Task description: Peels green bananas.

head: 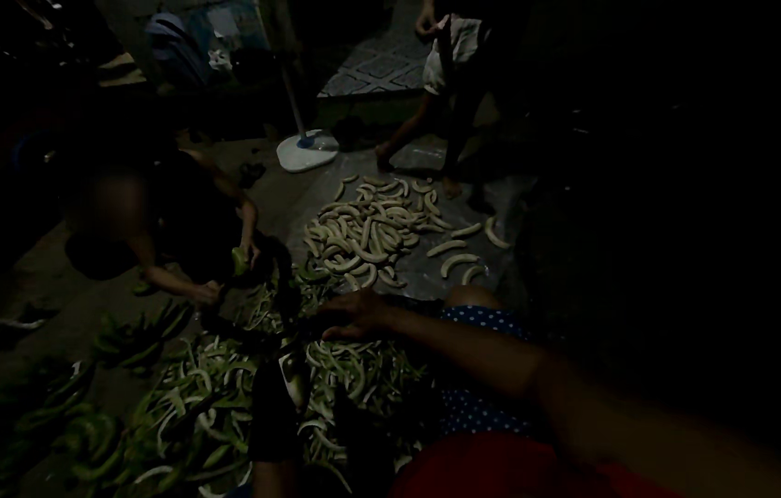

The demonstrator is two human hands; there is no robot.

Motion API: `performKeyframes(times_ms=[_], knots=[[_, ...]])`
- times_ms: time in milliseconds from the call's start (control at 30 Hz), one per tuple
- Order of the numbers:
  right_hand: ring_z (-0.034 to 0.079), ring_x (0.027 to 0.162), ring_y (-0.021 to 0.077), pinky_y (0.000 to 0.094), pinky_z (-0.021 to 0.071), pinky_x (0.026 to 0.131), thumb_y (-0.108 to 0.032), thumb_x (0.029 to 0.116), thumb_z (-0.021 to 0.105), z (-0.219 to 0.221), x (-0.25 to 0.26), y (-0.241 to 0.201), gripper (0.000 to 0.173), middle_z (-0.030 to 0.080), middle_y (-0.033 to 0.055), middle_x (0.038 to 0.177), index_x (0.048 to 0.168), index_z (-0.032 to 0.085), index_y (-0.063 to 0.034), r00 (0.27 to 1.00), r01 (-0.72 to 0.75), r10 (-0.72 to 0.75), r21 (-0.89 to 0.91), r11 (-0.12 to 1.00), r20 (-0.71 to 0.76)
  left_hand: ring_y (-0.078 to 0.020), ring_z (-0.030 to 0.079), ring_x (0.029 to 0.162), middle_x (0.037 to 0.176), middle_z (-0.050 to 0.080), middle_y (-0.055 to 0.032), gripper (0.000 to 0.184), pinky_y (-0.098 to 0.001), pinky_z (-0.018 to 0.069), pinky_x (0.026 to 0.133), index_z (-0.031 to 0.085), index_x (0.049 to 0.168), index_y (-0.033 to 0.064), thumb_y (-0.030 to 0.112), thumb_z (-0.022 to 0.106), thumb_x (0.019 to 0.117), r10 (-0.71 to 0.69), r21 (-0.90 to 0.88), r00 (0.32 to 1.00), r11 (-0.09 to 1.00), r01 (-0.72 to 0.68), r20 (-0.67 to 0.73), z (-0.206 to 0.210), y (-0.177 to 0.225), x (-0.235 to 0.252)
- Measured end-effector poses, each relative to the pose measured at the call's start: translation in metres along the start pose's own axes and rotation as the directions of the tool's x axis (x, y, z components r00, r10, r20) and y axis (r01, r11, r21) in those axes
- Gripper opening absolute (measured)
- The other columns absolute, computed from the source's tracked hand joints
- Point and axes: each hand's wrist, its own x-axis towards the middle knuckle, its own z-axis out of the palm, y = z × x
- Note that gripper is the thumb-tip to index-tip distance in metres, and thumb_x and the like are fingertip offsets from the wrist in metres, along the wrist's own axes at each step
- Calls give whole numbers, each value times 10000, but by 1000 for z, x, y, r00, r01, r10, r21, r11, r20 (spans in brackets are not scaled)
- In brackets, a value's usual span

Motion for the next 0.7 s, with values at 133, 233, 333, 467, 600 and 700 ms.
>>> performKeyframes(times_ms=[133,233,333,467,600,700], knots=[[732,974,303,556,565,830,-466,1010,608,3,2,0,490,750,146,1088,1256,691,-51,1000,12,-13,-12,1000,-1,-83,596,750,906,609,-113,252,-231,534,714,543,1171,-105,68,383,1083,39,-254,998,966,-48,-39,-6,-29,7],[722,1009,313,562,555,865,-490,1017,587,5,3,0,527,741,157,1116,1289,678,-48,999,-12,12,-10,1000,33,-99,598,826,1002,609,-141,333,-265,534,776,509,1263,-99,135,329,1109,-19,-267,995,964,-7,-93,-5,-22,-2],[723,1006,327,573,556,856,-507,1019,572,6,3,0,538,740,165,1113,1291,678,-55,999,-14,15,-24,1000,43,-87,597,801,968,612,-127,328,-258,536,755,524,1240,-99,138,341,1108,-9,-236,993,972,-19,-120,-4,-21,-5],[716,1038,328,582,546,878,-506,1019,572,4,4,0,538,735,161,1148,1307,672,-62,997,-32,33,-21,999,67,-168,604,950,1120,614,-201,373,-331,515,884,520,1292,-102,172,336,1118,-28,-166,994,986,10,-102,-7,-15,-7],[720,1014,323,583,550,857,-499,1017,580,3,4,-1,528,738,159,1126,1281,677,-52,998,-19,20,-21,1000,57,-108,572,837,1026,589,-122,387,-258,506,799,509,1266,-66,207,273,1126,-61,-297,997,954,42,-53,-4,16,-20],[725,988,319,568,555,838,-500,1018,577,3,4,1,528,742,158,1101,1272,681,-49,999,-7,8,-18,1000,46,-104,575,723,922,590,-111,338,-259,529,675,510,1210,-79,186,322,1115,-3,-451,995,891,-44,-102,3,-6,-11]])
